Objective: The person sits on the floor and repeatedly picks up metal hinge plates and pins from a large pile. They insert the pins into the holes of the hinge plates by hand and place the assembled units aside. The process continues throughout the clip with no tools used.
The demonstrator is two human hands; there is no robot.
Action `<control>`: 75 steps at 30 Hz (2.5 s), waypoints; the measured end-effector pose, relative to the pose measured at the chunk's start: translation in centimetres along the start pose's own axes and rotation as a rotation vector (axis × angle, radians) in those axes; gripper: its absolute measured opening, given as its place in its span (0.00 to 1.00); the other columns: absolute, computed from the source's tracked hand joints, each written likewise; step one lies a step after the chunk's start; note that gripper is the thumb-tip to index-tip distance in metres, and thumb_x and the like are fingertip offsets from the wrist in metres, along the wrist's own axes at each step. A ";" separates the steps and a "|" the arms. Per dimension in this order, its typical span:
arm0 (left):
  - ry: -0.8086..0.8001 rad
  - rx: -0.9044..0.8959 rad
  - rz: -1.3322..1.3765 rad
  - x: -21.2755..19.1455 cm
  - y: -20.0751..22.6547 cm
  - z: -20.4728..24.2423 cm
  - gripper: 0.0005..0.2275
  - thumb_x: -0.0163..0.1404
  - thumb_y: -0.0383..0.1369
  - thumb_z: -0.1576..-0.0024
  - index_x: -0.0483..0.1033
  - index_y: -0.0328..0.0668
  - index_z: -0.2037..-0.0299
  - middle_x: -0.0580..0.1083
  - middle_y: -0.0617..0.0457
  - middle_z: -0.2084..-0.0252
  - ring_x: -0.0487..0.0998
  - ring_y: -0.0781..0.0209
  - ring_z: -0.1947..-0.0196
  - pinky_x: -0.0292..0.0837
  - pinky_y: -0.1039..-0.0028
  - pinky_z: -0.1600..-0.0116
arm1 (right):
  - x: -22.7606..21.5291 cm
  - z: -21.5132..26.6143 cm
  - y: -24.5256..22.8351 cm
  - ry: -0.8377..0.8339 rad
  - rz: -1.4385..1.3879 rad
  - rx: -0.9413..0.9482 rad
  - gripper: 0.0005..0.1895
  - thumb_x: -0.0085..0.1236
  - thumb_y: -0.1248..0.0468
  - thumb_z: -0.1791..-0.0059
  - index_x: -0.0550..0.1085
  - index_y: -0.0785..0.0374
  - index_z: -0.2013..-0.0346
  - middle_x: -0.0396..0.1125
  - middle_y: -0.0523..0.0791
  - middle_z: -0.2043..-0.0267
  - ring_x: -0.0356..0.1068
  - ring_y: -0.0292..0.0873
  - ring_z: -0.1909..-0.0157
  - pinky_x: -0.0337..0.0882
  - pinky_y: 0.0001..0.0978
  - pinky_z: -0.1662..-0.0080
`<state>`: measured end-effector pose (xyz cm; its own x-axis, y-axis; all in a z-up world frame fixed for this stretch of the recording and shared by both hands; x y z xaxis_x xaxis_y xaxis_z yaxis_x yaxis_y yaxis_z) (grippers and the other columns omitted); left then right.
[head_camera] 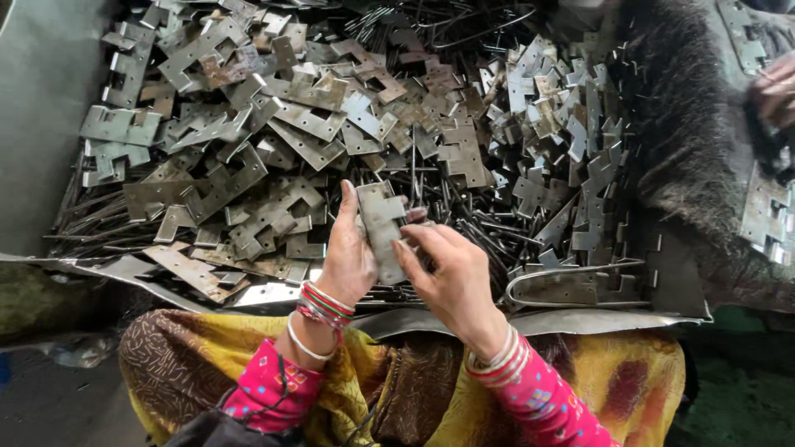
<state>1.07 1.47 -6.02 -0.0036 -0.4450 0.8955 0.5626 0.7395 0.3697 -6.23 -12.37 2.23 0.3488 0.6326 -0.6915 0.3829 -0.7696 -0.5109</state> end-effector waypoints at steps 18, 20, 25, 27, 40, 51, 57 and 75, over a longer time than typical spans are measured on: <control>0.774 0.682 -2.484 -1.2 4.9 1.7 0.25 0.57 0.58 0.53 0.77 0.43 0.64 0.74 0.49 0.65 0.75 0.49 0.62 0.73 0.59 0.62 | 1.1 5.0 6.0 -0.132 -0.992 0.875 0.19 0.60 0.67 0.51 0.73 0.70 0.46 0.74 0.43 0.56 0.73 0.34 0.57 0.74 0.27 0.54; 0.893 0.717 -2.588 -2.0 5.8 1.5 0.22 0.59 0.54 0.58 0.76 0.45 0.63 0.73 0.50 0.62 0.75 0.50 0.60 0.74 0.62 0.64 | 0.5 4.7 6.1 -0.104 -0.977 0.878 0.19 0.59 0.68 0.51 0.73 0.69 0.46 0.75 0.42 0.56 0.73 0.33 0.57 0.74 0.27 0.54; 0.774 0.978 -2.358 -2.1 7.3 1.3 0.05 0.53 0.37 0.33 0.80 0.52 0.59 0.77 0.52 0.64 0.78 0.50 0.64 0.74 0.59 0.61 | -3.1 3.6 6.6 0.014 -0.861 0.816 0.15 0.60 0.69 0.49 0.75 0.70 0.48 0.74 0.41 0.59 0.71 0.31 0.60 0.72 0.25 0.56; 0.584 1.058 -1.940 -1.7 8.7 1.9 0.05 0.49 0.32 0.31 0.79 0.44 0.57 0.77 0.49 0.63 0.77 0.55 0.66 0.72 0.66 0.60 | -5.2 2.9 7.4 0.096 -0.767 0.801 0.14 0.60 0.69 0.49 0.75 0.70 0.49 0.73 0.41 0.62 0.70 0.32 0.62 0.71 0.25 0.60; 0.380 0.398 -1.352 0.9 8.8 3.6 0.07 0.61 0.28 0.42 0.79 0.33 0.58 0.78 0.52 0.65 0.74 0.71 0.70 0.68 0.83 0.68 | -28.9 -0.2 38.0 0.441 0.513 0.557 0.11 0.65 0.64 0.49 0.78 0.68 0.55 0.75 0.49 0.58 0.77 0.43 0.58 0.76 0.38 0.57; 0.070 0.234 -0.567 -0.9 9.6 3.1 0.30 0.44 0.18 0.48 0.69 0.34 0.31 0.73 0.39 0.45 0.80 0.51 0.55 0.78 0.74 0.58 | -25.6 -2.0 34.9 0.379 0.938 0.205 0.17 0.64 0.53 0.52 0.78 0.63 0.60 0.73 0.52 0.58 0.72 0.53 0.52 0.69 0.49 0.48; -0.273 0.144 -0.088 1.9 7.9 3.5 0.22 0.42 0.17 0.44 0.62 0.37 0.37 0.69 0.32 0.41 0.77 0.39 0.46 0.80 0.53 0.47 | -11.9 -2.0 21.3 -0.150 0.714 0.081 0.21 0.69 0.48 0.54 0.75 0.63 0.73 0.70 0.51 0.67 0.69 0.55 0.59 0.70 0.48 0.58; -0.102 0.371 -2.594 0.0 0.3 1.3 0.08 0.55 0.25 0.54 0.79 0.48 0.66 0.72 0.51 0.61 0.71 0.51 0.53 0.65 0.61 0.51 | -10.8 -0.5 12.3 0.037 0.557 0.235 0.08 0.56 0.66 0.46 0.73 0.65 0.53 0.72 0.52 0.69 0.74 0.53 0.71 0.72 0.44 0.66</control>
<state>0.20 2.35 -5.58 -0.0792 -0.1232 -0.9892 -0.6061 -0.7819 0.1459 -4.88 -28.60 3.68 0.4739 0.1286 -0.8711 -0.0632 -0.9818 -0.1793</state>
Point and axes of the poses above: each hand's wrist, its own z-axis away from the middle knuckle, its own x-axis out of the palm, y = z × x, the point moved 1 cm from there along -z, towards the middle knuckle
